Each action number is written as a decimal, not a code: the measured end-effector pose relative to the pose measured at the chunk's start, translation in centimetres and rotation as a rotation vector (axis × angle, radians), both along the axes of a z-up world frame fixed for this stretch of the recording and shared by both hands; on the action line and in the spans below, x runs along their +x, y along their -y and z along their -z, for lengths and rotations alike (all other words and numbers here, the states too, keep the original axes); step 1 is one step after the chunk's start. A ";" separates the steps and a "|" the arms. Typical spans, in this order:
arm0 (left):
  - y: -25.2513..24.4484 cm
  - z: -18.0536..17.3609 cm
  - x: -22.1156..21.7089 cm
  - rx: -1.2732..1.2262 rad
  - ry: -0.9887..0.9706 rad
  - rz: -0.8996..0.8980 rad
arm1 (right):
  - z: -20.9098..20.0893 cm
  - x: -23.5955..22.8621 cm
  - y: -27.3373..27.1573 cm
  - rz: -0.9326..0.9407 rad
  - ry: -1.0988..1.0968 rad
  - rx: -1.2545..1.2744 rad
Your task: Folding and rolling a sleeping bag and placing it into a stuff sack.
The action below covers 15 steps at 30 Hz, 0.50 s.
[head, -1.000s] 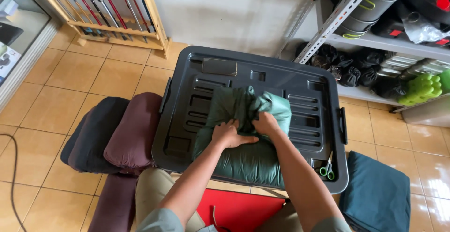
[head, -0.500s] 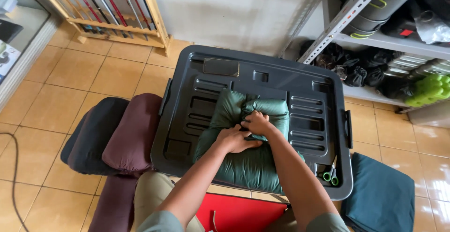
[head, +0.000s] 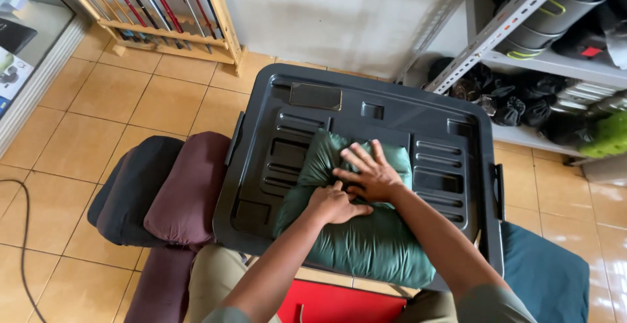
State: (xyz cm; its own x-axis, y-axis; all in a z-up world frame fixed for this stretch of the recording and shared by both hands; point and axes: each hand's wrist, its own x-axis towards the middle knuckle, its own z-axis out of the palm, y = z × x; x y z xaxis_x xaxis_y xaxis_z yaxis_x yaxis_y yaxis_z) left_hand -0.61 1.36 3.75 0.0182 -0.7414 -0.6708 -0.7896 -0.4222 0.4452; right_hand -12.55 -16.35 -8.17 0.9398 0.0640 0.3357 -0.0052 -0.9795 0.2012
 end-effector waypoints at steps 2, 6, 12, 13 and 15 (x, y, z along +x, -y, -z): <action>-0.4 -0.7 -0.2 -0.063 -0.019 -0.017 | 1.1 1.2 -0.3 -0.119 -0.015 -0.026; -0.4 -0.9 0.4 -0.074 -0.037 -0.012 | 2.2 2.0 0.6 -0.121 -0.133 0.007; 0.2 -1.2 0.7 -0.016 -0.044 0.064 | 3.8 2.6 1.0 -0.073 -0.359 0.016; 0.3 -1.0 0.6 -0.014 -0.047 0.061 | 4.1 2.5 1.0 -0.089 -0.317 0.047; 0.2 -1.1 0.7 -0.007 -0.045 0.051 | 4.7 2.8 1.0 -0.114 -0.269 0.082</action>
